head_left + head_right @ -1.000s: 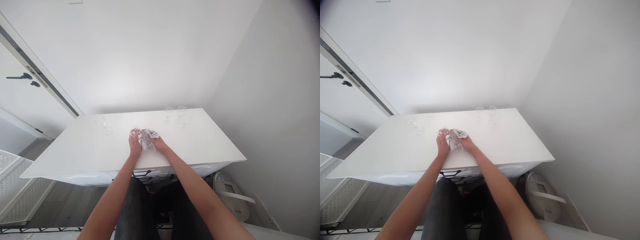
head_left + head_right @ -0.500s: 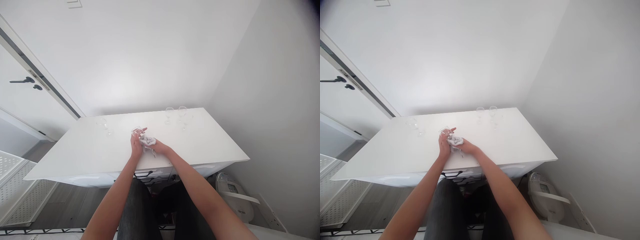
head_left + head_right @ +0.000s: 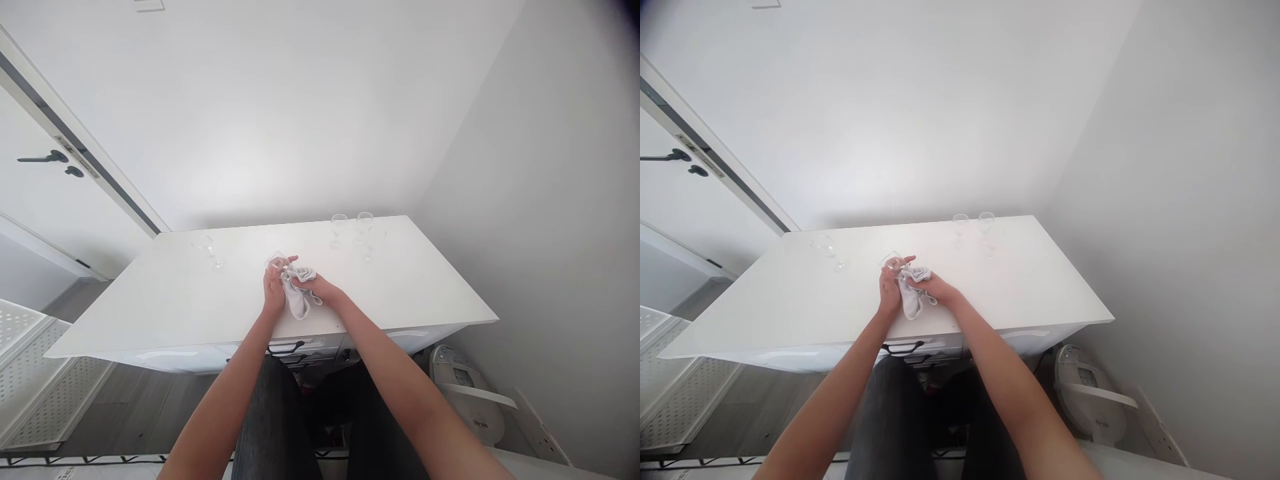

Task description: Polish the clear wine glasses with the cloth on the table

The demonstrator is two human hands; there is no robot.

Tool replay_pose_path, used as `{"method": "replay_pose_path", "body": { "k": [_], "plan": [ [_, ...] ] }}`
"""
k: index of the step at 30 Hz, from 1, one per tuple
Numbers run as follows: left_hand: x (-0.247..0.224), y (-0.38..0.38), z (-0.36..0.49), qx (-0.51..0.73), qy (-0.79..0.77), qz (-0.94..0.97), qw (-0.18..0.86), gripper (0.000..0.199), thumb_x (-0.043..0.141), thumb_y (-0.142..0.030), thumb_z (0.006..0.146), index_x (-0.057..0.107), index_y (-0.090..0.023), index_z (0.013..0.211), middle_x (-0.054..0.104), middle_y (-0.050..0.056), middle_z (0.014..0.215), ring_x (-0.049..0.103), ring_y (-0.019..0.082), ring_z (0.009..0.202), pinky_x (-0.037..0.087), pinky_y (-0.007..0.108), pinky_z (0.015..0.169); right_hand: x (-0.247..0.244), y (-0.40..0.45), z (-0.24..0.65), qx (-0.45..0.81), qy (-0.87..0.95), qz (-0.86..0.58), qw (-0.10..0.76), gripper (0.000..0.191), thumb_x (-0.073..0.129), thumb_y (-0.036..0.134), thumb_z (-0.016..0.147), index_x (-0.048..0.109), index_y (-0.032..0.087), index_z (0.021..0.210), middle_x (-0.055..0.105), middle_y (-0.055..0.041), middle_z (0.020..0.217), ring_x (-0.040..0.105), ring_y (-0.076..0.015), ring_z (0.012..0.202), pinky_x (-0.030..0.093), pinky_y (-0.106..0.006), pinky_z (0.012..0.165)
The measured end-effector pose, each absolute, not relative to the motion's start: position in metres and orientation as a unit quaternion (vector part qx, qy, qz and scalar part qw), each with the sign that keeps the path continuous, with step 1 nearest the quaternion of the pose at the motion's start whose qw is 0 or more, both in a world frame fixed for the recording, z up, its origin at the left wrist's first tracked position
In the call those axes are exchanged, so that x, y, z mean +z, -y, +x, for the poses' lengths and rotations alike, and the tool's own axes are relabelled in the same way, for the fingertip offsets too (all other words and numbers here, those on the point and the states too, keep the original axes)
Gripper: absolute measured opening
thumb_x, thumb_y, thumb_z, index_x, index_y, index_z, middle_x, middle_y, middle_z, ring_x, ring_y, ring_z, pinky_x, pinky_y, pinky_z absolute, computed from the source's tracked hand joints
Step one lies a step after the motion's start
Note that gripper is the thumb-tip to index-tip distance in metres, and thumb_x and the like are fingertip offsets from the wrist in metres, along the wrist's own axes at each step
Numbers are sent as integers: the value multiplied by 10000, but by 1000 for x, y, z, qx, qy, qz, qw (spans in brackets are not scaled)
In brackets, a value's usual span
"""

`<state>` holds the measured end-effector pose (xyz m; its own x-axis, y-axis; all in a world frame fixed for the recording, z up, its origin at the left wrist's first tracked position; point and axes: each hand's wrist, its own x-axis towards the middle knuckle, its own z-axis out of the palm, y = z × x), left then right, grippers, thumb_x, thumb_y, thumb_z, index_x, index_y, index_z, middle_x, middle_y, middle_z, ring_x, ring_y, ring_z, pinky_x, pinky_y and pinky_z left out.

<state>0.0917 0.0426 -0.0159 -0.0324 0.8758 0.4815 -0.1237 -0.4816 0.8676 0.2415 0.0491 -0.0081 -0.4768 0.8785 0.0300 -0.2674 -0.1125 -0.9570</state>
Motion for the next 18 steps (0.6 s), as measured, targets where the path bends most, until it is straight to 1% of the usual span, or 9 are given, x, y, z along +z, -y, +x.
{"method": "replay_pose_path", "body": {
  "k": [4,5,7,9,11,13,14,16,18],
  "plan": [
    [-14,-46,91,661,-380,577,295,597,390,-697,1070,719,-200,1085,743,151,1212,698,276,1159,563,456,1015,-10,-49,241,509,640,-316,481,164,707,286,752,635,197,868,632,14,807,523,-152,771,451,-284,759],
    [-14,-46,91,664,-390,573,280,570,446,-692,1058,730,-198,1073,736,148,1203,700,269,1143,569,444,1003,-11,-49,242,467,653,-330,497,117,658,248,757,611,197,851,601,23,779,492,-142,746,430,-275,730],
    [-14,-47,91,667,-397,556,296,495,589,-665,1013,717,-194,1099,735,141,1191,731,229,982,608,383,844,-13,-51,244,419,636,-359,539,64,585,210,762,566,202,823,554,28,749,464,-137,724,412,-267,695],
    [-14,-47,90,663,-388,545,336,460,727,-604,953,664,-200,1163,747,131,1186,725,169,775,574,299,631,-14,-53,248,388,572,-399,603,64,546,201,765,540,210,828,540,21,758,473,-141,727,426,-259,669],
    [-13,-47,90,672,-369,535,354,484,788,-544,928,589,-221,1230,750,122,1213,729,147,694,560,272,568,-13,-55,251,357,475,-459,660,125,542,215,772,552,220,896,540,19,786,470,-139,692,431,-245,598],
    [-13,-46,90,694,-352,520,352,497,797,-499,934,530,-247,1269,725,125,1298,785,179,777,631,313,655,-13,-57,253,369,389,-498,681,196,578,274,805,583,228,995,570,15,823,467,-132,633,418,-235,510],
    [-12,-46,90,700,-347,513,356,498,804,-479,933,515,-256,1272,711,127,1333,807,204,841,662,349,716,-13,-58,252,404,361,-494,680,231,604,331,827,602,227,1034,598,7,843,487,-132,619,425,-238,488],
    [-11,-45,91,685,-337,519,385,506,827,-444,918,506,-263,1266,700,129,1359,823,249,937,694,419,809,-13,-60,249,504,341,-438,662,333,652,465,853,647,216,1074,667,-23,892,583,-152,668,490,-257,523],
    [-10,-44,92,650,-324,540,426,517,846,-422,901,516,-259,1264,706,131,1345,826,275,968,705,473,851,-14,-63,246,584,345,-377,631,413,674,564,854,678,207,1061,706,-43,900,655,-179,751,541,-280,602]
  ]
}}
